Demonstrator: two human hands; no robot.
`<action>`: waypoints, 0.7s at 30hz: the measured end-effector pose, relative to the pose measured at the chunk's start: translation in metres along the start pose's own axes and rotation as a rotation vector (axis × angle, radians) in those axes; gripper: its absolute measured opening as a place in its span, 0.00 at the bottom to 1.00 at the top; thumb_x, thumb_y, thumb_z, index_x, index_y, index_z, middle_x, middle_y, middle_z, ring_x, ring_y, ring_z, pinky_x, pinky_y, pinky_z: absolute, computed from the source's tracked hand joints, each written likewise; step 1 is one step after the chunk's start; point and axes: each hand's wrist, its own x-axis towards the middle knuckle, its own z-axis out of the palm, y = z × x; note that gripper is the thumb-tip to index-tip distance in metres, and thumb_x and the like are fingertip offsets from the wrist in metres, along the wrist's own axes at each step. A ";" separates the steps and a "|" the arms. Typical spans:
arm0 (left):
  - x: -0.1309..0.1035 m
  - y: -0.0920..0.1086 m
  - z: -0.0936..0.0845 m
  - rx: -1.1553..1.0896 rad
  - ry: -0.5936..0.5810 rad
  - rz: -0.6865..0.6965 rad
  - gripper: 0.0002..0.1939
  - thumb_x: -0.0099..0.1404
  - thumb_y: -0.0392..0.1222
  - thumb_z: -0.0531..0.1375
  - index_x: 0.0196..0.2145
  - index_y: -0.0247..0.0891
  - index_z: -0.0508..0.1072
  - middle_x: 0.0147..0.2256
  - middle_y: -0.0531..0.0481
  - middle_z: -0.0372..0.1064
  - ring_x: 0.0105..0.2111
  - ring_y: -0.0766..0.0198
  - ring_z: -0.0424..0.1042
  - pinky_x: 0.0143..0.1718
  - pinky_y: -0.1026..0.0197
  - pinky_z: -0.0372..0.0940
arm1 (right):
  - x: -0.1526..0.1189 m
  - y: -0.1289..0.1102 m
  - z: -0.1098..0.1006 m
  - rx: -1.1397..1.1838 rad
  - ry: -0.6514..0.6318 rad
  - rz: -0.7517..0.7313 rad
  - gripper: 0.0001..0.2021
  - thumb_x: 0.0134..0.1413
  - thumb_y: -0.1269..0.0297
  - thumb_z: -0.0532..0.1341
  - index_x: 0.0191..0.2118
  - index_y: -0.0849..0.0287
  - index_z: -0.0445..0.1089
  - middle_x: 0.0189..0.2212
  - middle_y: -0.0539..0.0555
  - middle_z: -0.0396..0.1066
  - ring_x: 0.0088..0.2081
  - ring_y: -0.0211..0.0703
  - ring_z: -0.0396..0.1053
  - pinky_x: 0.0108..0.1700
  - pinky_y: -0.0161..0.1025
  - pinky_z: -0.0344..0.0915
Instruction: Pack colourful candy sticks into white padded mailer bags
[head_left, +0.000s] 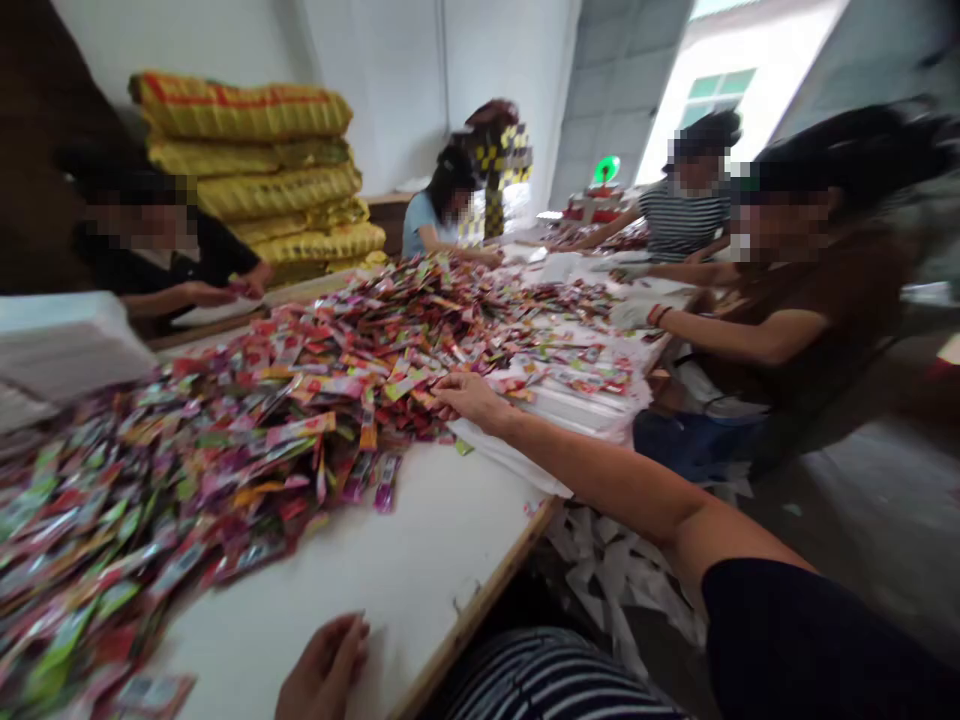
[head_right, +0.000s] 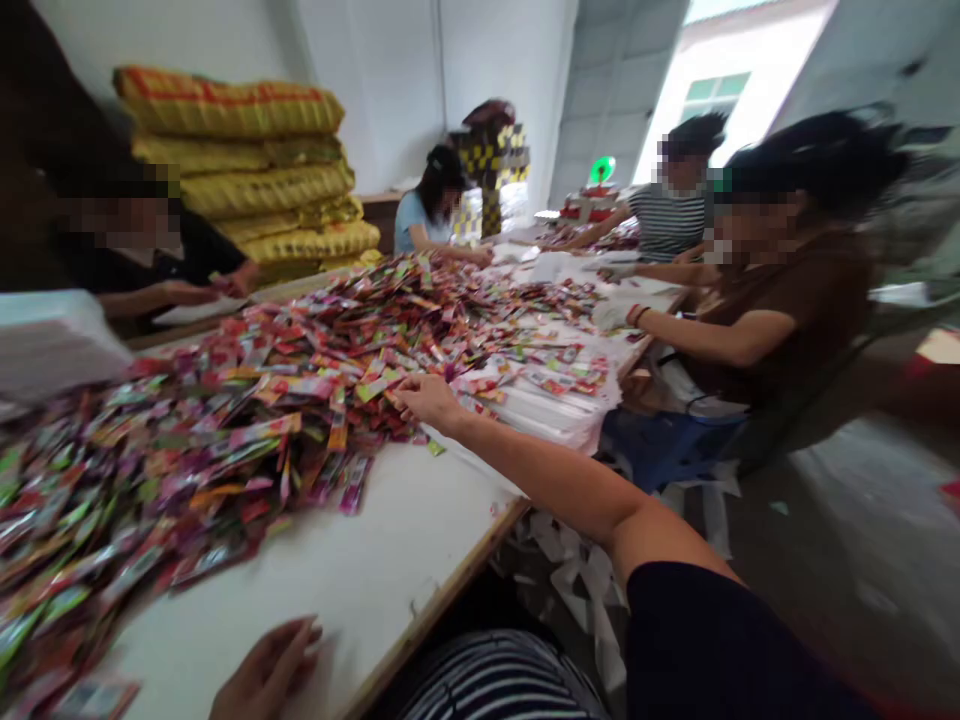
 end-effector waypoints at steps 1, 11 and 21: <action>0.002 0.001 -0.005 0.075 -0.013 0.003 0.26 0.50 0.63 0.60 0.35 0.39 0.76 0.34 0.45 0.79 0.34 0.52 0.77 0.41 0.51 0.72 | -0.011 0.008 0.020 -0.030 -0.079 0.021 0.06 0.57 0.68 0.60 0.29 0.60 0.69 0.24 0.50 0.74 0.23 0.36 0.72 0.26 0.32 0.67; 0.092 0.035 -0.036 0.814 0.507 0.255 0.33 0.64 0.50 0.59 0.61 0.28 0.62 0.63 0.27 0.55 0.63 0.41 0.57 0.60 0.44 0.57 | -0.038 0.043 0.162 -0.490 -0.492 -0.325 0.18 0.56 0.58 0.65 0.52 0.54 0.73 0.58 0.60 0.67 0.60 0.57 0.61 0.57 0.50 0.60; 0.040 0.021 0.003 1.068 0.002 0.211 0.27 0.70 0.46 0.53 0.63 0.31 0.59 0.47 0.32 0.74 0.46 0.46 0.74 0.45 0.48 0.69 | -0.082 0.091 0.120 -0.415 -0.690 -0.692 0.08 0.63 0.62 0.58 0.35 0.58 0.73 0.46 0.59 0.75 0.54 0.48 0.68 0.54 0.43 0.62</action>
